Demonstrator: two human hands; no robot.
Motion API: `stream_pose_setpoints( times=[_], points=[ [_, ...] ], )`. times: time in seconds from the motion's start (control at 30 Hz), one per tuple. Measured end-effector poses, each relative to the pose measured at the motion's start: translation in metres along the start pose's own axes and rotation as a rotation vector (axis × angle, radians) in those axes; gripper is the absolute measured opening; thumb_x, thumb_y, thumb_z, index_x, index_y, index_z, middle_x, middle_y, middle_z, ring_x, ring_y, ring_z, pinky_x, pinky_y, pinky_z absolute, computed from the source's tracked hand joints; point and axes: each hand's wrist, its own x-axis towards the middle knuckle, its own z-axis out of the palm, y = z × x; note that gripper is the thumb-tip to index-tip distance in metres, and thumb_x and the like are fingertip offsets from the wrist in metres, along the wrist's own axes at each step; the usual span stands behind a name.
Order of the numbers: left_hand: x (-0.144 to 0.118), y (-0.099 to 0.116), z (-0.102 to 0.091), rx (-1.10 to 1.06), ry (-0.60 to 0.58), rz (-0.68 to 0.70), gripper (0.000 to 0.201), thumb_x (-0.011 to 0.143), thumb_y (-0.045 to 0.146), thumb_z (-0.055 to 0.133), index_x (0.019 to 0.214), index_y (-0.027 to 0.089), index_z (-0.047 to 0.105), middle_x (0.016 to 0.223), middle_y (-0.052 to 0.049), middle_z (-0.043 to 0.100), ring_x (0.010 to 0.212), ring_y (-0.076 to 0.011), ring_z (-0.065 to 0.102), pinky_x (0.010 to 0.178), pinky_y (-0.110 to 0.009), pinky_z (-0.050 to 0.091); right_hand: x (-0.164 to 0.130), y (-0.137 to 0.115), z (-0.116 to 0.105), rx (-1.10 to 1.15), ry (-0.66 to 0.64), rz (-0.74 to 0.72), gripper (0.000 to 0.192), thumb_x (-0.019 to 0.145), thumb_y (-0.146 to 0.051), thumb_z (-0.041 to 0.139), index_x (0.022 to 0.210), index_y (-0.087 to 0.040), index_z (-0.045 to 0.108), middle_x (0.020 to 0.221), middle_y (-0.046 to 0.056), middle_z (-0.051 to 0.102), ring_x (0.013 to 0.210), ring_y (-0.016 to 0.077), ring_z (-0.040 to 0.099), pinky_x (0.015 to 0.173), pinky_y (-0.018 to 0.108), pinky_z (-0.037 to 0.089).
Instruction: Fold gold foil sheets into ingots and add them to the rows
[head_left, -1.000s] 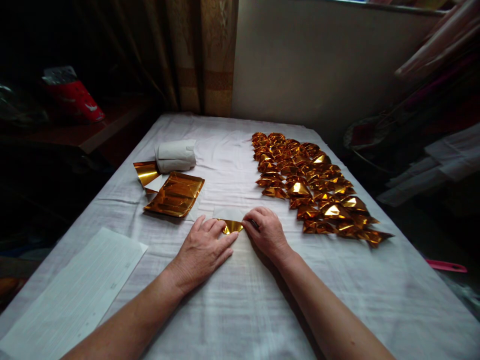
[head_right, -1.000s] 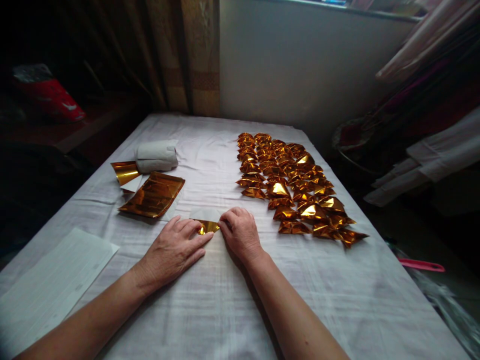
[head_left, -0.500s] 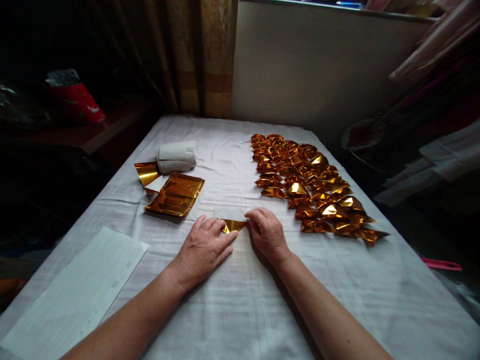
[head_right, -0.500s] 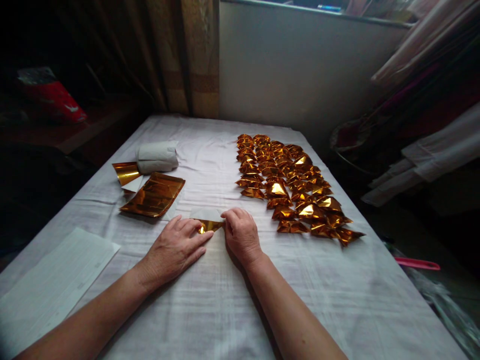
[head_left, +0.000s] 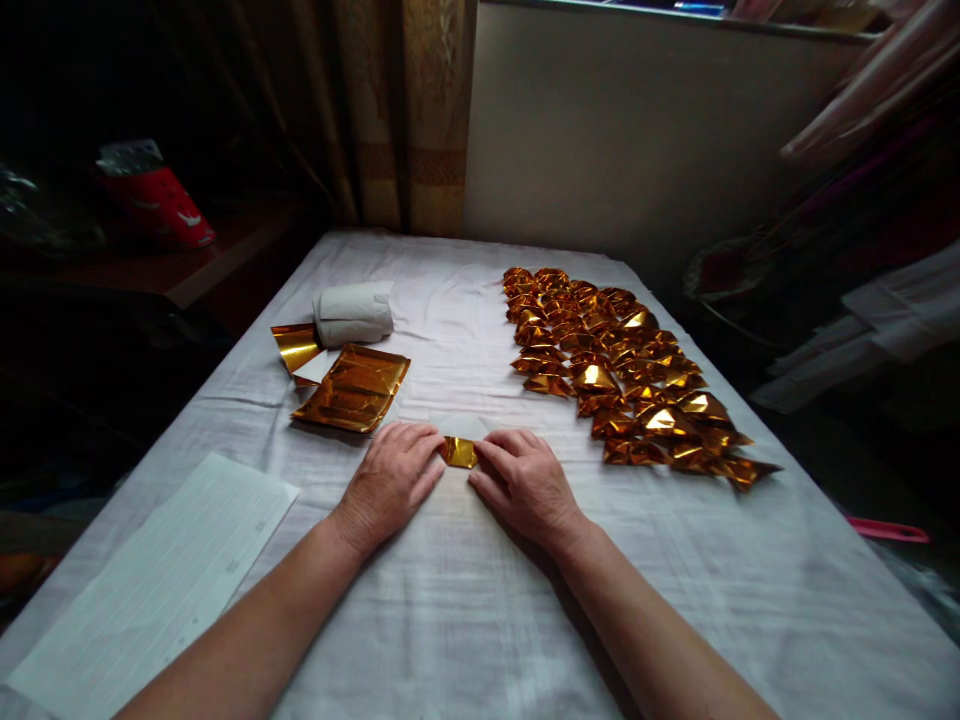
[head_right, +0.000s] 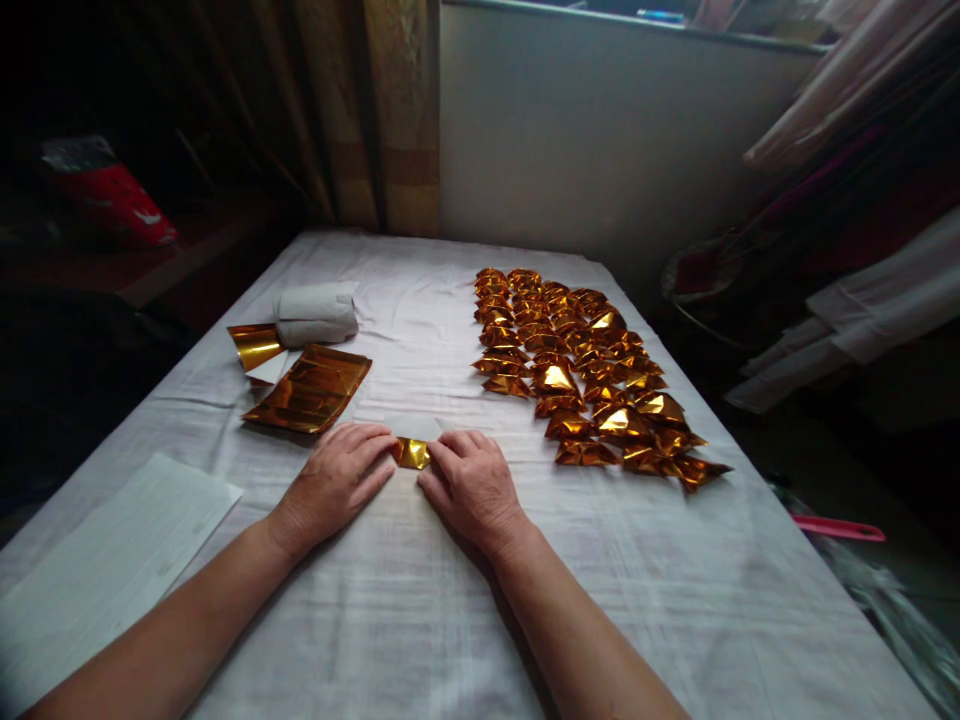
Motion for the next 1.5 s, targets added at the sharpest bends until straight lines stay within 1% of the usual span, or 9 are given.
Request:
stream_pose_setpoints(
  times=[0.1,0.27,0.67,0.8,0.9,1.03,1.17,1.4,1.5],
  points=[
    [0.003,-0.004,-0.003,-0.003,0.006,-0.012,0.024,0.094,0.030,0.056,0.114,0.020,0.063,0.116,-0.008,0.067,0.112,-0.0245,0.058,0.104,-0.045,0.040,0.002,-0.002,0.000,-0.015,-0.006,0.028,0.024,0.082,-0.031,0.071,0.105,-0.023,0.067,0.103,0.008,0.068,0.094,0.0266,0.059,0.082,0.041,0.047],
    [0.005,-0.002,-0.006,-0.009,-0.011,-0.035,0.021,0.093,0.028,0.058,0.110,0.021,0.066,0.110,-0.006,0.067,0.107,-0.0235,0.058,0.101,-0.043,0.040,0.004,-0.004,0.002,-0.034,-0.009,0.059,0.024,0.080,-0.034,0.074,0.100,-0.022,0.068,0.100,0.008,0.068,0.093,0.0265,0.059,0.080,0.039,0.046],
    [0.004,-0.004,-0.003,-0.045,-0.018,-0.043,0.016,0.091,0.030,0.062,0.104,0.023,0.067,0.103,-0.004,0.065,0.103,-0.0222,0.057,0.096,-0.039,0.041,0.004,0.001,0.003,-0.058,0.011,-0.016,0.017,0.090,-0.034,0.061,0.098,-0.020,0.069,0.097,0.007,0.068,0.090,0.0221,0.058,0.083,0.035,0.043],
    [0.005,-0.004,-0.003,-0.038,-0.019,-0.031,0.011,0.092,0.029,0.061,0.098,0.022,0.067,0.099,-0.003,0.065,0.098,-0.0214,0.057,0.092,-0.037,0.041,0.003,0.002,0.004,-0.021,0.042,-0.010,0.020,0.095,-0.034,0.056,0.093,-0.021,0.071,0.093,0.006,0.069,0.087,0.0207,0.058,0.083,0.034,0.042],
    [0.005,-0.003,-0.003,-0.032,-0.025,-0.036,0.013,0.094,0.030,0.057,0.093,0.022,0.067,0.092,-0.002,0.066,0.093,-0.0207,0.057,0.087,-0.036,0.041,0.002,0.006,0.005,0.037,0.049,0.005,0.019,0.095,-0.034,0.056,0.093,-0.022,0.071,0.093,0.005,0.069,0.088,0.0199,0.059,0.084,0.033,0.042],
    [0.006,-0.004,-0.003,-0.015,-0.033,-0.044,0.017,0.096,0.031,0.055,0.090,0.021,0.067,0.087,-0.002,0.067,0.090,-0.0211,0.057,0.084,-0.036,0.040,0.001,0.014,0.007,0.098,0.062,0.044,0.016,0.092,-0.035,0.061,0.095,-0.023,0.071,0.094,0.004,0.070,0.090,0.0201,0.060,0.084,0.033,0.042],
    [0.007,-0.003,-0.002,-0.005,-0.024,-0.063,0.019,0.096,0.031,0.055,0.088,0.020,0.067,0.086,-0.002,0.067,0.089,-0.0212,0.057,0.084,-0.036,0.039,0.002,0.019,0.009,0.110,0.064,0.121,0.019,0.095,-0.031,0.055,0.086,-0.023,0.070,0.088,0.003,0.069,0.087,0.0188,0.060,0.081,0.032,0.041],
    [0.012,0.003,0.001,0.047,-0.030,-0.129,0.027,0.098,0.033,0.049,0.083,0.020,0.067,0.085,-0.004,0.068,0.086,-0.0226,0.057,0.083,-0.039,0.038,0.008,0.012,0.014,-0.009,0.070,0.194,0.022,0.096,-0.030,0.052,0.081,-0.022,0.067,0.089,0.004,0.067,0.089,0.0203,0.057,0.081,0.033,0.037],
    [0.014,0.005,0.002,0.066,-0.018,-0.148,0.024,0.097,0.031,0.050,0.083,0.020,0.065,0.085,-0.004,0.069,0.086,-0.0227,0.057,0.084,-0.039,0.038,0.010,0.009,0.016,-0.058,0.067,0.228,0.021,0.095,-0.030,0.054,0.080,-0.021,0.066,0.090,0.004,0.066,0.090,0.0206,0.056,0.080,0.033,0.035]
  ],
)
